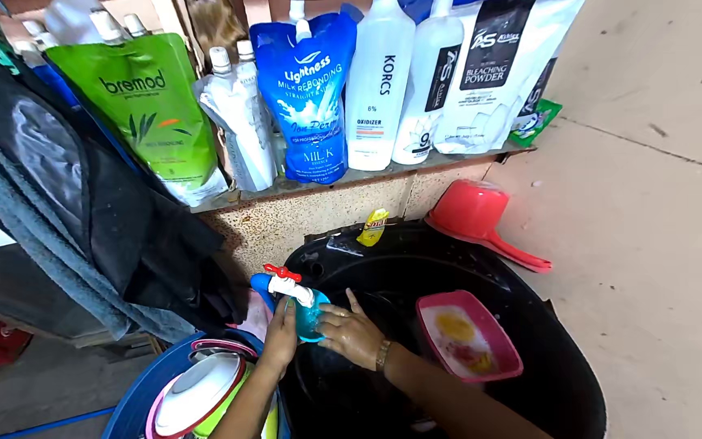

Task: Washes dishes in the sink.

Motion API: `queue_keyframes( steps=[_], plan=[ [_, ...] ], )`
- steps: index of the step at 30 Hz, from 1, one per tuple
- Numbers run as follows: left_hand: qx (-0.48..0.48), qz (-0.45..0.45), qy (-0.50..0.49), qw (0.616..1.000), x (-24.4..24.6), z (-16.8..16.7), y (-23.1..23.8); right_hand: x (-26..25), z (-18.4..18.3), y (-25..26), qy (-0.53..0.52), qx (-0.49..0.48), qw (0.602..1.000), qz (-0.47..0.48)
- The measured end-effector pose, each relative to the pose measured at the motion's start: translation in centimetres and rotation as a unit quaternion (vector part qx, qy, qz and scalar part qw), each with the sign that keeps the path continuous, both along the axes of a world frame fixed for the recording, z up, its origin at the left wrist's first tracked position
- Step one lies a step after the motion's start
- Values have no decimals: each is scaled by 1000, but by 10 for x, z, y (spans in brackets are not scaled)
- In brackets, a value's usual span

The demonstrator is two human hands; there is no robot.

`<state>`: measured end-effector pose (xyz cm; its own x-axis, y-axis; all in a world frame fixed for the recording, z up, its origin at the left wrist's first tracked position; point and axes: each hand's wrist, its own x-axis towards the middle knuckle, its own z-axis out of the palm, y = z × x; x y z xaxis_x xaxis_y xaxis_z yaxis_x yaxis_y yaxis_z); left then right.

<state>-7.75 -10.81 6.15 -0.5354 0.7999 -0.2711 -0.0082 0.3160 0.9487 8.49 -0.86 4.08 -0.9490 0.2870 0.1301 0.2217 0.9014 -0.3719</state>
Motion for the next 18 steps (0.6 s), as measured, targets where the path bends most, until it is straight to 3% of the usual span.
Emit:
queue_keyframes(
  steps=[5,9,11,15,18],
  plan=[
    [23,39,-123,991,1,-1,3,-15,4,-23,52,-59,997,-25],
    [71,40,-54,995,10,-23,3,-26,21,-27,42,-259,950,-172],
    [89,38,-11,995,19,-28,7,-35,20,-24,77,-381,878,-277],
    [92,75,89,989,26,-38,16,-51,30,-22,153,-657,616,-407],
    [44,68,228,970,27,-37,19,-57,32,-27,201,-708,530,-422]
  ],
)
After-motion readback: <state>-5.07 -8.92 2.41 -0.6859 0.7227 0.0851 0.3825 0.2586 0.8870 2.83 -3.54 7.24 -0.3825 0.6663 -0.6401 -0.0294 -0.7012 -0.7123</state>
